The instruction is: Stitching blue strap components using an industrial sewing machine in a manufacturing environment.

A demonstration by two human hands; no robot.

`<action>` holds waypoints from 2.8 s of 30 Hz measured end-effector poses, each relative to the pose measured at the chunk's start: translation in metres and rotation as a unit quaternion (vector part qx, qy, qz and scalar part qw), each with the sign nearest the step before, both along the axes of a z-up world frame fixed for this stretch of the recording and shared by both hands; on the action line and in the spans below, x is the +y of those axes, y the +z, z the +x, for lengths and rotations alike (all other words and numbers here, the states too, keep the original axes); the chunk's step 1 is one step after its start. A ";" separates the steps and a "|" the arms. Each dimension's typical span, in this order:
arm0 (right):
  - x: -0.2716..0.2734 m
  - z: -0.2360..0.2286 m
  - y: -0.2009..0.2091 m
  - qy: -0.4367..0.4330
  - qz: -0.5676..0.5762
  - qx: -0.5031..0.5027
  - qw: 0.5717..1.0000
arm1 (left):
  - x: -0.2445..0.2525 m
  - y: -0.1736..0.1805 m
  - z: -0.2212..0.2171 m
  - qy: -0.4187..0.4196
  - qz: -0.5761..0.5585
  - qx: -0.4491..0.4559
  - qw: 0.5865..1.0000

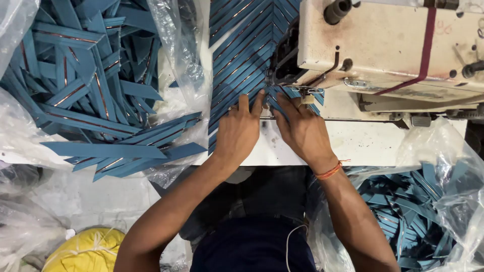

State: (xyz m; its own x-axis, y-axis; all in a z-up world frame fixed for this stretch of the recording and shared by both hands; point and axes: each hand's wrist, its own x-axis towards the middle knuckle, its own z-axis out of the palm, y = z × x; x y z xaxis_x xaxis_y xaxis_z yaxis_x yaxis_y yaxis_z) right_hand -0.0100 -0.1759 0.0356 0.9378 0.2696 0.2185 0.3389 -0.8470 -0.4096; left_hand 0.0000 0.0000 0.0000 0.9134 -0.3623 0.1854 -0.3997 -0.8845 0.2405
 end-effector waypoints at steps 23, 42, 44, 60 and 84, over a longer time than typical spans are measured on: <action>0.001 0.022 -0.021 0.001 -0.069 -0.036 0.997 | -0.005 -0.008 0.026 -0.019 0.006 0.011 1.000; -0.080 -0.025 -0.013 -0.055 -0.112 -0.053 0.991 | 0.034 0.015 0.003 0.045 -0.010 -0.037 0.998; -0.137 -0.076 0.013 -0.174 -0.064 0.089 0.979 | 0.077 0.044 -0.025 0.039 -0.152 -0.069 0.985; -0.272 -0.193 -0.068 -0.029 -0.197 0.284 0.938 | 0.176 0.015 -0.059 0.113 -0.145 -0.062 0.981; -0.009 -0.004 -0.004 -0.021 0.052 0.012 0.998 | 0.015 -0.010 0.020 -0.027 -0.160 0.011 0.987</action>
